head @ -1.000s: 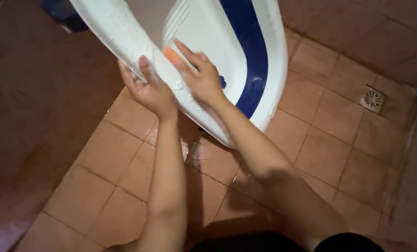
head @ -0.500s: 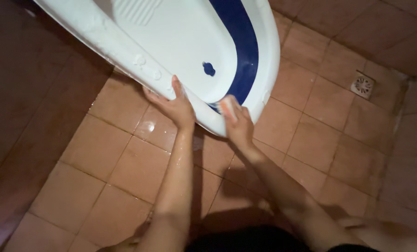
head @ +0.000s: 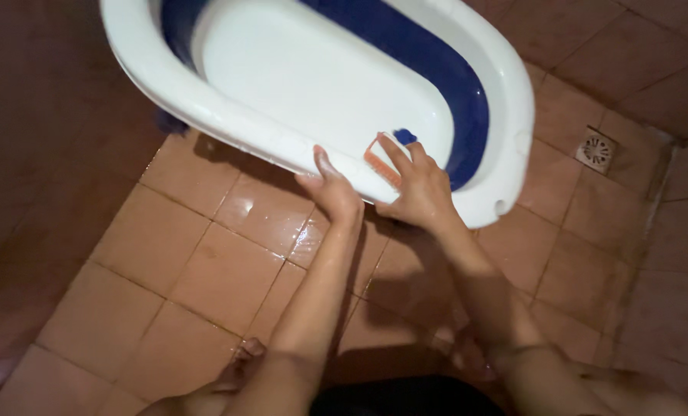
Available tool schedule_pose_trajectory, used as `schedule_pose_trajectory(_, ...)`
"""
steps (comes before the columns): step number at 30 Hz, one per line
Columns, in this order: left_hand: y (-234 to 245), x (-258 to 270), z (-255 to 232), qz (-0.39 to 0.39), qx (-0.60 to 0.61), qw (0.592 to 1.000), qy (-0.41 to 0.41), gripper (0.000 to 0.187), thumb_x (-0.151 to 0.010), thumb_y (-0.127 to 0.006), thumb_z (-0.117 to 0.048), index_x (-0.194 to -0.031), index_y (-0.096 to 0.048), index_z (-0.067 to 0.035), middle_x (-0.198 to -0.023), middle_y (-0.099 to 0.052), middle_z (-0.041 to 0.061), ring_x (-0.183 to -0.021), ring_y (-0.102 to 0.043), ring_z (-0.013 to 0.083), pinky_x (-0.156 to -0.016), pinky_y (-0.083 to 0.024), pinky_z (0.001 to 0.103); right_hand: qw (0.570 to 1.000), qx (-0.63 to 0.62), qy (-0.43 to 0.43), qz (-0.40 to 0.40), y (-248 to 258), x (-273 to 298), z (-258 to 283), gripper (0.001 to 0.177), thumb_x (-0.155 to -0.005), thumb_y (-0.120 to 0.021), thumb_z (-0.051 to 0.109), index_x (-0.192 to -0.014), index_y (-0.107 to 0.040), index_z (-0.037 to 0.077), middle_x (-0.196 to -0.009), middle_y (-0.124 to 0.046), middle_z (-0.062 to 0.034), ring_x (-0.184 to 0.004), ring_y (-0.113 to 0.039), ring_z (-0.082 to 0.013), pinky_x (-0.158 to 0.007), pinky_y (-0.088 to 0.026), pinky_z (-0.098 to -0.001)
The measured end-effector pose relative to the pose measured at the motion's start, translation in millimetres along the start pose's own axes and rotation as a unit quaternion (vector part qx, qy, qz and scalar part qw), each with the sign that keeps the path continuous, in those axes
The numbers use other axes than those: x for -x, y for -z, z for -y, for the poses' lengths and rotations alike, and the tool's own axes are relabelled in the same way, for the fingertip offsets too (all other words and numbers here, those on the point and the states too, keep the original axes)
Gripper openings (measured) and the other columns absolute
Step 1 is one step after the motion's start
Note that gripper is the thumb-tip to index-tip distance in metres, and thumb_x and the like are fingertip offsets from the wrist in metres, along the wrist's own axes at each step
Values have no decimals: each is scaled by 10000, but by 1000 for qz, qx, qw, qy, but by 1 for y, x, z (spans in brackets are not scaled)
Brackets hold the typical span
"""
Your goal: The person scrubs a white and blue baby bathtub with a brush and soap. They clean the exterior frame and legs, then flip the tub to scrub the interior basin and rim.
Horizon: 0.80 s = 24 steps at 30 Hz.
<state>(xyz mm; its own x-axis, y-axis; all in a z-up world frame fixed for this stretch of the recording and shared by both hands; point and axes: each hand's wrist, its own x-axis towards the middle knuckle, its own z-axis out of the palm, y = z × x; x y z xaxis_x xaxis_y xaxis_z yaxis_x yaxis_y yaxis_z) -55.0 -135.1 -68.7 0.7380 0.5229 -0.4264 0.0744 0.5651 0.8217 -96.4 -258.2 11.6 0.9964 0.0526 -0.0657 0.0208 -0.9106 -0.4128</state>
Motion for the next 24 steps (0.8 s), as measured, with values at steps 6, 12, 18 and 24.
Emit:
schedule_pose_trajectory(6, 14, -10, 17, -76, -38, 995, 48, 681, -999, -561, -352, -1450, -279, 73, -1415, -511, 273, -1260, -587, 332, -1034, -529, 403, 997, 12, 78, -5, -9, -10, 0, 999, -561, -920, 392, -1477, -538, 282, -1099, -608, -183, -930, -644, -363, -739, -558, -458)
schedule_pose_trajectory(12, 53, -44, 33, -115, -82, 984, 110, 838, -1001, -537, -459, -1515, -145, 75, -1542, -349, 288, -1365, -485, 364, -1112, -468, 431, 996, -10, 87, -5, -41, 3, 0, 691, -830, -795, 433, -1470, -573, 297, -1064, -617, -188, -855, -647, -357, -733, -550, -458)
schedule_pose_trajectory(18, 81, -68, 66, -83, -93, 985, 119, 833, -993, -467, -505, -1517, -198, 84, -1558, -372, 266, -1382, -462, 352, -1118, -428, 446, 997, 55, 52, -17, -101, 40, 12, 646, -858, -728, 412, -1462, -560, 256, -1143, -599, -279, -934, -631, -407, -762, -527, -506)
schedule_pose_trajectory(24, 70, -68, 61, -8, 2, 992, 128, 839, -1002, -511, -525, -1485, -320, 134, -1533, -418, 255, -1365, -499, 336, -1101, -456, 439, 991, 63, -23, -114, -137, 59, 10, 555, -983, -659, 279, -1519, -521, 232, -1347, -558, -302, -1071, -592, -454, -925, -499, -544)
